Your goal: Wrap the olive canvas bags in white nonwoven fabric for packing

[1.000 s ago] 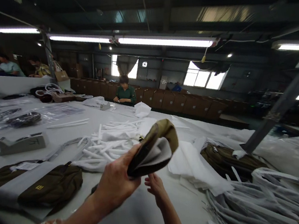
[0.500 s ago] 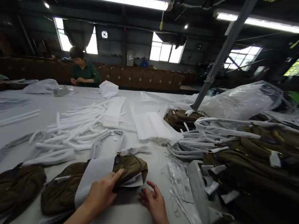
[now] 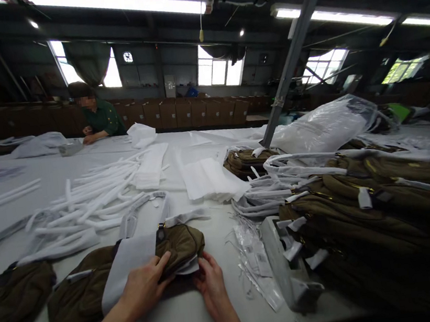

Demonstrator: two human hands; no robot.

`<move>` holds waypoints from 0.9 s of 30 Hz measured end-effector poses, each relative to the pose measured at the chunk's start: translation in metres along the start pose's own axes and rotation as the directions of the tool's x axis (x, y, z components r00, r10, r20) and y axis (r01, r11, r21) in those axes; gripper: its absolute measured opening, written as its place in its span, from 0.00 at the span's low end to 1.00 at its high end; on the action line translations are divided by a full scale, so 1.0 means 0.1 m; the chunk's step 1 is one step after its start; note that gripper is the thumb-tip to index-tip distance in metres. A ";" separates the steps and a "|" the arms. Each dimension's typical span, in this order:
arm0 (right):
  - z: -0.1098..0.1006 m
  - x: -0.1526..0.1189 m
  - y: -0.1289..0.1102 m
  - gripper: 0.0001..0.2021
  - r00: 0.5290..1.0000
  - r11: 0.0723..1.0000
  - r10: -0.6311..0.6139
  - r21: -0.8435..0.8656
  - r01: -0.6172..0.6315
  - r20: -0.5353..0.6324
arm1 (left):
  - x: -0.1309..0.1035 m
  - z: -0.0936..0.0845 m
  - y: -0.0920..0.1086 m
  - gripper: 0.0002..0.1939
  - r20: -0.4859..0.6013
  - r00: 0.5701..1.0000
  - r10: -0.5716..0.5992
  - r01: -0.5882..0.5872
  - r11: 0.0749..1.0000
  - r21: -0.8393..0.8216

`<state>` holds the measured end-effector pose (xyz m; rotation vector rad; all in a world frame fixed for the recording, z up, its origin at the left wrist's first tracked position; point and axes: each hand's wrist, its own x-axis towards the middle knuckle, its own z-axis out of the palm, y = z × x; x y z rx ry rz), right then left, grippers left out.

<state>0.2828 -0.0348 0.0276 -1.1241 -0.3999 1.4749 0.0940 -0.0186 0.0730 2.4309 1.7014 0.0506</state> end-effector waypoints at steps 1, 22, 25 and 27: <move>-0.02 0.02 0.02 0.28 1.000 0.999 -0.007 -0.034 0.006 -0.023 | 0.01 0.01 -0.01 0.25 -0.005 1.000 -0.009 0.009 1.000 0.004; -0.32 0.29 -0.15 0.11 0.748 0.126 -0.506 -0.822 0.556 0.428 | -0.10 0.11 0.18 0.20 -0.080 0.996 -0.032 0.032 0.999 -0.006; -0.46 0.27 -0.14 0.12 0.716 0.043 -0.523 -0.825 0.563 0.462 | -0.11 0.15 0.18 0.23 -0.062 0.998 -0.024 0.024 1.000 -0.007; -0.52 0.23 -0.21 0.13 0.664 -0.040 -0.548 -0.809 0.586 0.508 | -0.12 0.22 0.20 0.26 -0.049 0.998 -0.028 0.028 1.000 0.003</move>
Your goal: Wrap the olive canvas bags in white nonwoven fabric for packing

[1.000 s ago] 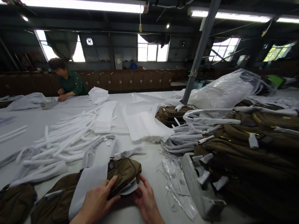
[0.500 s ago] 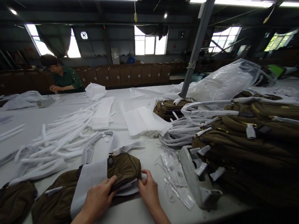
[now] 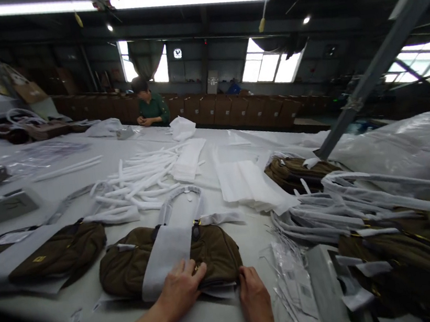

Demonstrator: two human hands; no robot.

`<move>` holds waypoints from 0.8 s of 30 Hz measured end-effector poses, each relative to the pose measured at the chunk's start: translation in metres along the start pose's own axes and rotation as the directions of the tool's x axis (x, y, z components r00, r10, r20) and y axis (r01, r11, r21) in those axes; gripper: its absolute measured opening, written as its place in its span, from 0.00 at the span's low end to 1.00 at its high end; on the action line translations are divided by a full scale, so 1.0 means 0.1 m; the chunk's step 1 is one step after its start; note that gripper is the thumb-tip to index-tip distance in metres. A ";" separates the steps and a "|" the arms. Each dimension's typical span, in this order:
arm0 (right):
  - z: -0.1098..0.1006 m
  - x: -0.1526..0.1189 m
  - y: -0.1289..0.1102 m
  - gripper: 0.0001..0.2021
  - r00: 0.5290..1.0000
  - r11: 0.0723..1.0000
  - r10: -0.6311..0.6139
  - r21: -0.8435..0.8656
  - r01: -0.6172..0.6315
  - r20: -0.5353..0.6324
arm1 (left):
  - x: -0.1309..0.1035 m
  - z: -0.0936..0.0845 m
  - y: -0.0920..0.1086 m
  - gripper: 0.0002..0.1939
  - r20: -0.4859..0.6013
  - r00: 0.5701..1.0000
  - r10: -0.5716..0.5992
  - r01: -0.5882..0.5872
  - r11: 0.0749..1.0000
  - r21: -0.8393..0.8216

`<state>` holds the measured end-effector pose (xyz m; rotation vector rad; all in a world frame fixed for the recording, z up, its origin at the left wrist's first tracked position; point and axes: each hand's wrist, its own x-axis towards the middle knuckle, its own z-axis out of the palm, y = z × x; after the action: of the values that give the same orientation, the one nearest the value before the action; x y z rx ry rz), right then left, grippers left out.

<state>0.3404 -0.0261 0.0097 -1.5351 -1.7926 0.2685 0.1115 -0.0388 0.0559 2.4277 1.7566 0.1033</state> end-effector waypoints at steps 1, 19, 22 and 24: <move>-0.06 0.02 -0.02 0.13 0.999 0.999 -0.040 -0.025 0.039 -0.034 | 0.00 0.04 0.02 0.27 -0.002 1.000 -0.003 0.003 1.000 0.008; 0.56 0.30 -0.20 0.19 0.787 0.741 -0.563 -0.270 0.616 0.252 | -0.61 0.01 -0.86 0.45 -0.057 0.989 -0.136 0.132 0.989 -0.070; 0.56 0.27 -0.45 0.23 0.855 0.818 -0.489 -0.250 0.518 0.172 | -0.56 0.12 -0.83 0.45 -0.054 0.986 -0.157 0.152 0.984 -0.091; 0.61 0.21 -0.67 0.27 0.864 0.840 -0.486 -0.201 0.504 0.135 | -0.53 0.09 -0.82 0.45 -0.016 0.990 -0.140 0.138 0.985 -0.107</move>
<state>0.2499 -0.0056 0.0156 -1.1554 -2.2756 -0.1427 0.0188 -0.0646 0.0361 2.2324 1.8741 0.2052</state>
